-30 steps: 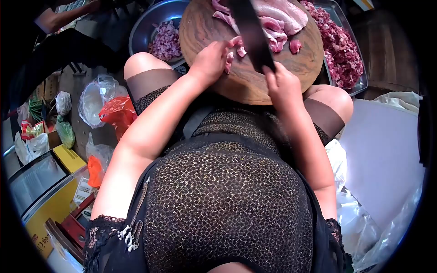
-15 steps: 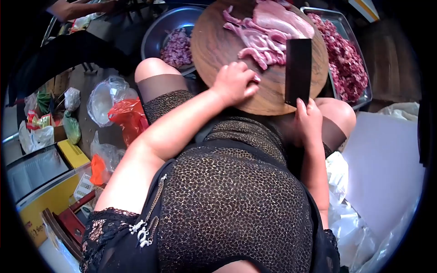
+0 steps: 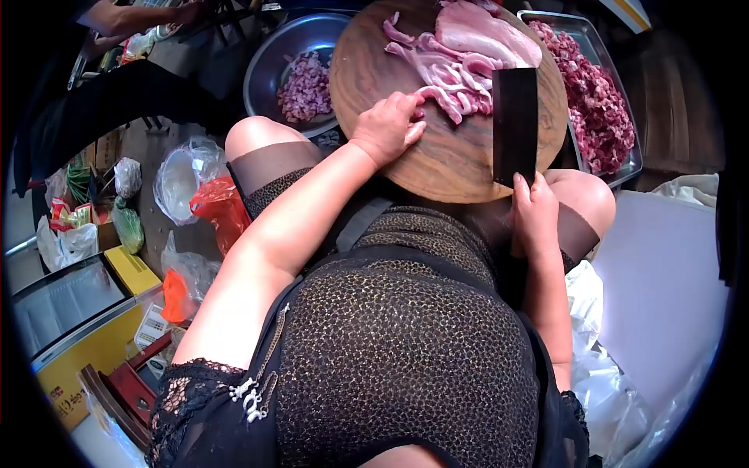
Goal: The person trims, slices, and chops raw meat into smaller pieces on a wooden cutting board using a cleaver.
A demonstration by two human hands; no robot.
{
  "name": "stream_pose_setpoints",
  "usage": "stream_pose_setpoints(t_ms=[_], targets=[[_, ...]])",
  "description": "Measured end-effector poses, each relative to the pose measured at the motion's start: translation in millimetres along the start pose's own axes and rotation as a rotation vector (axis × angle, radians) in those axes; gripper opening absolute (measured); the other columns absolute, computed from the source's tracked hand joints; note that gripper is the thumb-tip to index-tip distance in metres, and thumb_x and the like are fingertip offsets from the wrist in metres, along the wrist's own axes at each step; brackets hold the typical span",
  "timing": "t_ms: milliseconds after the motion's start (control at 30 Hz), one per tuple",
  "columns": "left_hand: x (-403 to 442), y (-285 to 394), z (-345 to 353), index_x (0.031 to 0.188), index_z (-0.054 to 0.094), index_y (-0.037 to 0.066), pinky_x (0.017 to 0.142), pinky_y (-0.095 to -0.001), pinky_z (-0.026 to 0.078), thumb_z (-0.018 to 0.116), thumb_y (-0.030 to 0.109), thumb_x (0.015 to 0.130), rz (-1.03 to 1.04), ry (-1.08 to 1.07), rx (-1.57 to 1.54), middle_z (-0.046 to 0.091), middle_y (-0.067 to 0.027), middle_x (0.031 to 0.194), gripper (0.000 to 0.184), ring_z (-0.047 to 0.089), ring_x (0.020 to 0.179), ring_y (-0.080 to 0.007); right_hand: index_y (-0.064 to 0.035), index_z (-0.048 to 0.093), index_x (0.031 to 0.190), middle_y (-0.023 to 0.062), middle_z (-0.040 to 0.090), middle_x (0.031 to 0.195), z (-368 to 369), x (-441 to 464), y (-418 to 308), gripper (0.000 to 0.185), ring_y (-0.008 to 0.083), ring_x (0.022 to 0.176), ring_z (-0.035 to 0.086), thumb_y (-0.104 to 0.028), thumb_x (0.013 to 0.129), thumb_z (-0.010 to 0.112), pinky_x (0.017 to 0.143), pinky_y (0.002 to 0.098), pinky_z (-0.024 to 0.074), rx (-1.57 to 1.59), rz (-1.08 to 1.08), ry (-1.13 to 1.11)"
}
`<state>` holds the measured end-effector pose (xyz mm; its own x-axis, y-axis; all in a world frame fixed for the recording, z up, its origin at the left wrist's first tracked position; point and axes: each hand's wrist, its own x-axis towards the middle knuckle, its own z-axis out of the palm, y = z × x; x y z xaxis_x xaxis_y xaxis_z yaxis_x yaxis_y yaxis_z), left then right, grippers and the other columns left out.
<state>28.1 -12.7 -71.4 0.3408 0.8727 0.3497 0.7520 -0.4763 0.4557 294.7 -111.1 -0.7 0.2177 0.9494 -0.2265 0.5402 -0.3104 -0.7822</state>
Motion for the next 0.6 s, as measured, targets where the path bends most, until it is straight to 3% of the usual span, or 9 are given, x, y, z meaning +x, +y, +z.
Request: stream_pose_setpoints(t_ms=[100, 200, 233, 333, 367, 433, 500, 533, 600], targets=[[3, -4, 2, 0.097, 0.063, 0.011, 0.074, -0.0406, 0.053, 0.069, 0.026, 0.084, 0.016, -0.139, 0.106, 0.063, -0.0099, 0.092, 0.021, 0.065, 0.084, -0.0304, 0.0009, 0.061, 0.103, 0.0104, 0.057, 0.059, -2, 1, -1, 0.023, 0.0193, 0.047, 0.055, -0.021, 0.098, 0.055, 0.048, 0.0342, 0.0459, 0.0, 0.069, -0.051], [12, -14, -4, 0.092, 0.065, 0.01, 0.074, -0.0394, 0.053, 0.069, 0.026, 0.084, -0.087, -0.317, -0.078, 0.066, -0.0125, 0.088, 0.018, 0.065, 0.081, -0.0313, 0.0002, 0.061, 0.104, 0.0121, 0.059, 0.062, 0, 0, 5, 0.023, 0.0202, 0.048, 0.056, -0.021, 0.098, 0.055, 0.049, 0.0351, 0.0466, -0.161, -0.139, 0.035], [16, -18, -12, 0.087, 0.065, 0.007, 0.067, -0.0348, 0.052, 0.068, 0.026, 0.087, -0.142, -0.331, -0.175, 0.067, -0.0098, 0.078, 0.019, 0.065, 0.07, -0.0235, 0.0002, 0.061, 0.104, 0.0121, 0.059, 0.062, 0, 0, 6, 0.023, 0.0202, 0.048, 0.056, -0.021, 0.098, 0.055, 0.049, 0.0351, 0.0466, -0.159, -0.139, 0.037], [43, -41, -44, 0.087, 0.066, 0.007, 0.053, -0.0257, 0.045, 0.067, 0.034, 0.093, -0.581, -0.147, -0.555, 0.064, -0.0012, 0.073, 0.028, 0.055, 0.058, -0.0086, 0.001, 0.06, 0.105, 0.0126, 0.059, 0.062, 1, 0, 9, 0.024, 0.0206, 0.048, 0.056, -0.021, 0.098, 0.056, 0.049, 0.0354, 0.0473, -0.163, -0.155, 0.055], [57, -50, -66, 0.087, 0.067, 0.007, 0.05, -0.0231, 0.042, 0.065, 0.037, 0.094, -0.663, -0.083, -0.584, 0.063, 0.0011, 0.072, 0.031, 0.052, 0.056, -0.0054, 0.0036, 0.06, 0.106, 0.0175, 0.063, 0.07, 0, 0, 8, 0.027, 0.0282, 0.059, 0.061, -0.021, 0.097, 0.056, 0.057, 0.0379, 0.0496, -0.163, -0.105, 0.029], [73, -89, -103, 0.086, 0.067, 0.006, 0.049, -0.0224, 0.042, 0.062, 0.045, 0.095, -0.577, 0.03, -0.594, 0.064, -0.001, 0.072, 0.041, 0.052, 0.055, -0.007, 0.0062, 0.06, 0.108, 0.0223, 0.067, 0.078, -1, 1, 3, 0.03, 0.0359, 0.07, 0.066, -0.021, 0.096, 0.056, 0.064, 0.0404, 0.0519, -0.154, -0.065, -0.007], [86, -111, -134, 0.087, 0.068, 0.004, 0.05, -0.0242, 0.043, 0.055, 0.053, 0.096, -0.647, 0.037, -0.701, 0.064, -0.0028, 0.072, 0.052, 0.055, 0.055, -0.0095, 0.0031, 0.059, 0.105, 0.0096, 0.061, 0.064, -3, 1, -3, 0.024, 0.0208, 0.051, 0.059, -0.02, 0.098, 0.056, 0.05, 0.0326, 0.0477, 0.029, 0.141, -0.075], [92, -126, -144, 0.088, 0.068, 0.002, 0.055, -0.0267, 0.047, 0.05, 0.057, 0.097, -0.669, -0.031, -0.628, 0.066, -0.0057, 0.074, 0.059, 0.059, 0.059, -0.0123, 0.0005, 0.058, 0.102, 0.0006, 0.052, 0.057, 1, 2, 3, 0.02, 0.0097, 0.043, 0.049, -0.019, 0.099, 0.055, 0.042, 0.0266, 0.0407, 0.056, 0.098, -0.048], [99, -144, -157, 0.095, 0.07, 0.0, 0.067, -0.0276, 0.051, 0.052, 0.052, 0.097, -0.738, -0.102, -0.52, 0.071, -0.0077, 0.087, 0.055, 0.063, 0.072, -0.0119, 0.001, 0.059, 0.103, 0.006, 0.055, 0.059, 1, 3, 6, 0.021, 0.0147, 0.044, 0.052, -0.019, 0.099, 0.055, 0.043, 0.03, 0.0434, 0.038, 0.083, -0.052]])
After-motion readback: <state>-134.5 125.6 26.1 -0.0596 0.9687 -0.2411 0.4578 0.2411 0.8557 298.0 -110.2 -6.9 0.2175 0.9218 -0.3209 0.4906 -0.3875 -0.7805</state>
